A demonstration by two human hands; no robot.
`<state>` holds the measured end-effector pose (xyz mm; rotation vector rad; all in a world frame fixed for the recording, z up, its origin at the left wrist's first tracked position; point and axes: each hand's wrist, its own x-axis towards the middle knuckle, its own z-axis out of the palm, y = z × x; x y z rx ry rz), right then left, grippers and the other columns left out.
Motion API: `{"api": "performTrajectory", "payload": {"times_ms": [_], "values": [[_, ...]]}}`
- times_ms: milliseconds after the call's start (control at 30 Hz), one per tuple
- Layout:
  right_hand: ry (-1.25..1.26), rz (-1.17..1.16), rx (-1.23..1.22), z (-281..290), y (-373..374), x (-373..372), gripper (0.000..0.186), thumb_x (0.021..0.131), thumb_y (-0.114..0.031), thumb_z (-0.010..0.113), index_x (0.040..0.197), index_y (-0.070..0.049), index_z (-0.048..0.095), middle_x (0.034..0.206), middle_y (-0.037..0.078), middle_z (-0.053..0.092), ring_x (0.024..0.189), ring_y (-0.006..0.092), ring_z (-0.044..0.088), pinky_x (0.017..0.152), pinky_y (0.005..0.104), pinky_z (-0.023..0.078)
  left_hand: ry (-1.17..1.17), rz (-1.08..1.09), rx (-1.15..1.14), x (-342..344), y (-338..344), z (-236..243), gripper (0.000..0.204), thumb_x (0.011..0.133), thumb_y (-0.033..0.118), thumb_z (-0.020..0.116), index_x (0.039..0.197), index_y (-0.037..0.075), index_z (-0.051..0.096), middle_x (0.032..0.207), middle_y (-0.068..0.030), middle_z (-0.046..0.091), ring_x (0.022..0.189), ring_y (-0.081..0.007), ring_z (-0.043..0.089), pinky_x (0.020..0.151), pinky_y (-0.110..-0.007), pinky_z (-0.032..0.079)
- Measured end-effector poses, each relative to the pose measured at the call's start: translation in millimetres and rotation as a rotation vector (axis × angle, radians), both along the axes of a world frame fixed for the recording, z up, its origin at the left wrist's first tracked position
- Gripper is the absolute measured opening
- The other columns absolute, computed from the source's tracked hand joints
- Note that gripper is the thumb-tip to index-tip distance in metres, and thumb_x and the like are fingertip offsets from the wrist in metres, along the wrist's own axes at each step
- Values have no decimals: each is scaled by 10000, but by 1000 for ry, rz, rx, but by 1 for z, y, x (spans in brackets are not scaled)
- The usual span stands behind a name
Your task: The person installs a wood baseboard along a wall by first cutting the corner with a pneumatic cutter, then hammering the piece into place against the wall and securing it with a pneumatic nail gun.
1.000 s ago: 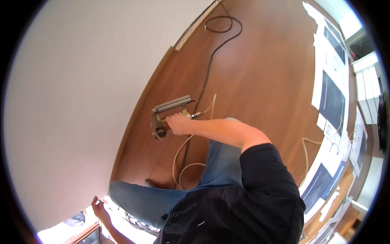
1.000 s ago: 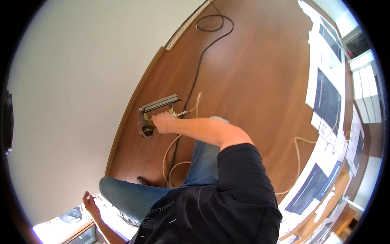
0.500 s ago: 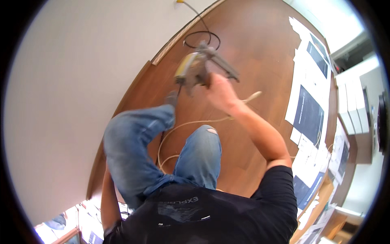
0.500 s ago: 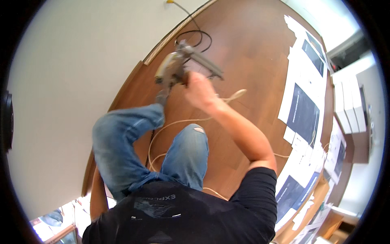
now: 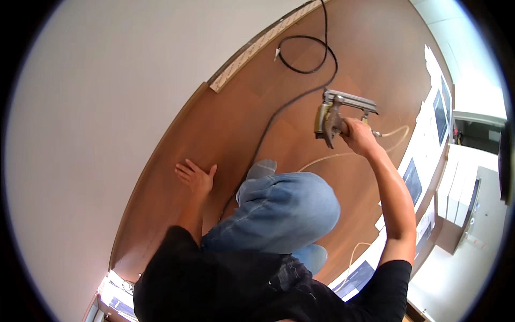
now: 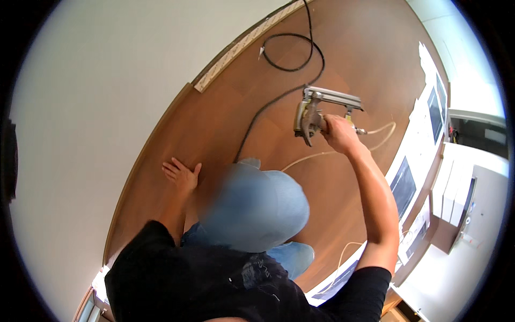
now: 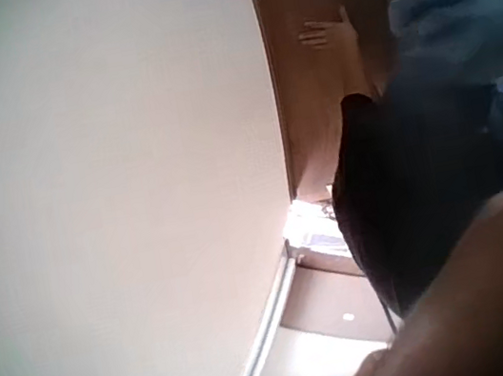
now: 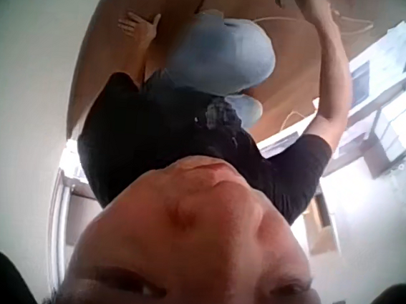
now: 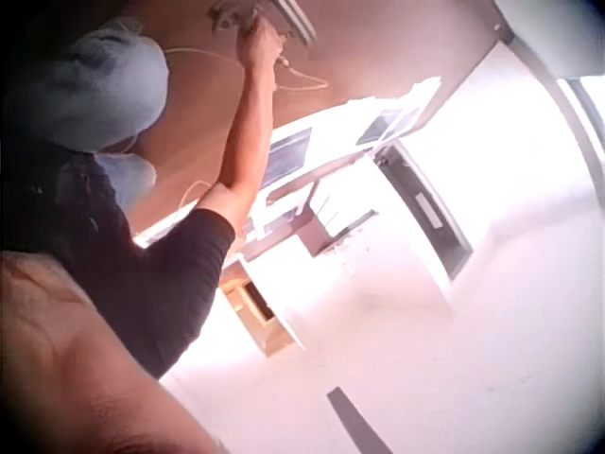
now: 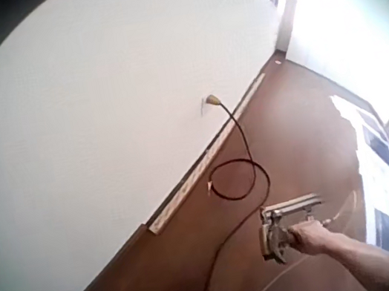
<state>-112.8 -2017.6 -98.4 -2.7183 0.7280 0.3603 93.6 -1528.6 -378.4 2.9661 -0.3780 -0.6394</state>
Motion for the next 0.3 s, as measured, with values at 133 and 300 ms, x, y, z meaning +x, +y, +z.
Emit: {"api": "performTrajectory", "payload": {"times_ms": [133,300], "values": [[-7,110,62,-98,-57,76,168,841,-98,704,925,-47,568,955,195,665,1019,426,614,866,503,487,82,-10,-25,14,-9,2,1294,864,798,589,1611,-96,26,1606,-480,-69,1509,-632,-65,1194,-720,32],[-61,212,147,-188,-87,151,223,835,-164,718,972,-55,580,1051,202,688,1073,405,626,922,491,480,-277,-85,-93,15,20,-61,1327,860,845,540,1613,-89,-26,1637,-420,-121,1529,-586,-75,1157,-776,-23]]}}
